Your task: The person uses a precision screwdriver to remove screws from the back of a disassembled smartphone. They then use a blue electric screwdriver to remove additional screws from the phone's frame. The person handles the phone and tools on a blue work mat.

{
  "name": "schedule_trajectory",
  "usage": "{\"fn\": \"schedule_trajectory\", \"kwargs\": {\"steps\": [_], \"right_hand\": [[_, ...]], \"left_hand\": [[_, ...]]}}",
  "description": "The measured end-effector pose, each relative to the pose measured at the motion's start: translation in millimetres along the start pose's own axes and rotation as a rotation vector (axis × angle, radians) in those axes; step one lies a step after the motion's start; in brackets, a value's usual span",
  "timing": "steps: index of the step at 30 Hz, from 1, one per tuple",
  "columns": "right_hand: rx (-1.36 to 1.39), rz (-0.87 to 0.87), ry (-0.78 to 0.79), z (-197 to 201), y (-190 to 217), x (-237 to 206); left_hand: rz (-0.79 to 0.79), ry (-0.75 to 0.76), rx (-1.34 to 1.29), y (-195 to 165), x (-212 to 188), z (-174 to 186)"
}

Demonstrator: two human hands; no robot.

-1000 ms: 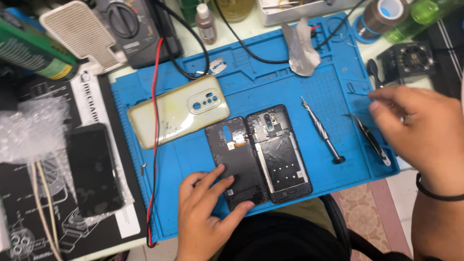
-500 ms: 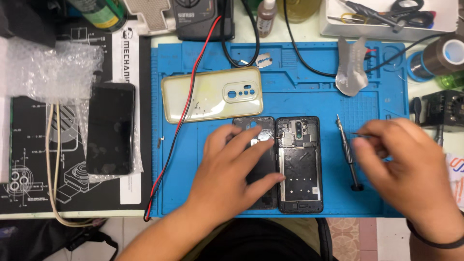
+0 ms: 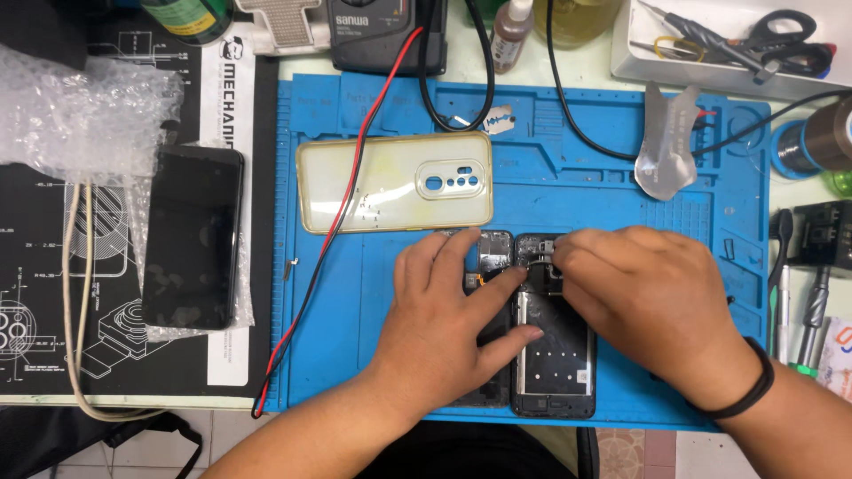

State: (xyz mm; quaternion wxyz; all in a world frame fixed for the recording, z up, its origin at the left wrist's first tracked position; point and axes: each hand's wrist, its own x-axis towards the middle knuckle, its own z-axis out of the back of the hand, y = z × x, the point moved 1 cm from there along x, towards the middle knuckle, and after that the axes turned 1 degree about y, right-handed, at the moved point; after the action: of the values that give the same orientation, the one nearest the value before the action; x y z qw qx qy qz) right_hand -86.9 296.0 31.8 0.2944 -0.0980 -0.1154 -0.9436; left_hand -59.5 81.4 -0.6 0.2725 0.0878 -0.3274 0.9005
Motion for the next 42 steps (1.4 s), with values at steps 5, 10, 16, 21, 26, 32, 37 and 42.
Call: {"fn": "schedule_trajectory", "kwargs": {"steps": [5, 10, 16, 21, 26, 32, 37, 42], "right_hand": [[-0.01, 0.015, -0.014, -1, 1, -3], [-0.045, 0.047, -0.021, 0, 5, -3], [-0.126, 0.061, -0.028, 3, 13, -1], [-0.165, 0.086, 0.124, 9, 4, 10], [0.056, 0.129, 0.108, 15, -14, 32], [0.109, -0.044, 0.33, 16, -17, 53], [0.086, -0.166, 0.415, 12, -15, 59], [0.158, -0.19, 0.355, 11, -21, 57]], "left_hand": [[0.004, 0.018, 0.001, -2, 1, -1], [0.006, 0.009, -0.018, 0, 1, -1], [0.003, 0.004, -0.025, 0, 0, -3], [0.003, 0.013, -0.03, 1, -1, -3], [-0.004, 0.0, -0.014, 0, 0, -3], [0.005, 0.01, -0.03, 0, -2, -4], [0.002, -0.011, -0.034, 0, -2, -4], [0.029, -0.077, -0.066, 1, -3, -2]]}}
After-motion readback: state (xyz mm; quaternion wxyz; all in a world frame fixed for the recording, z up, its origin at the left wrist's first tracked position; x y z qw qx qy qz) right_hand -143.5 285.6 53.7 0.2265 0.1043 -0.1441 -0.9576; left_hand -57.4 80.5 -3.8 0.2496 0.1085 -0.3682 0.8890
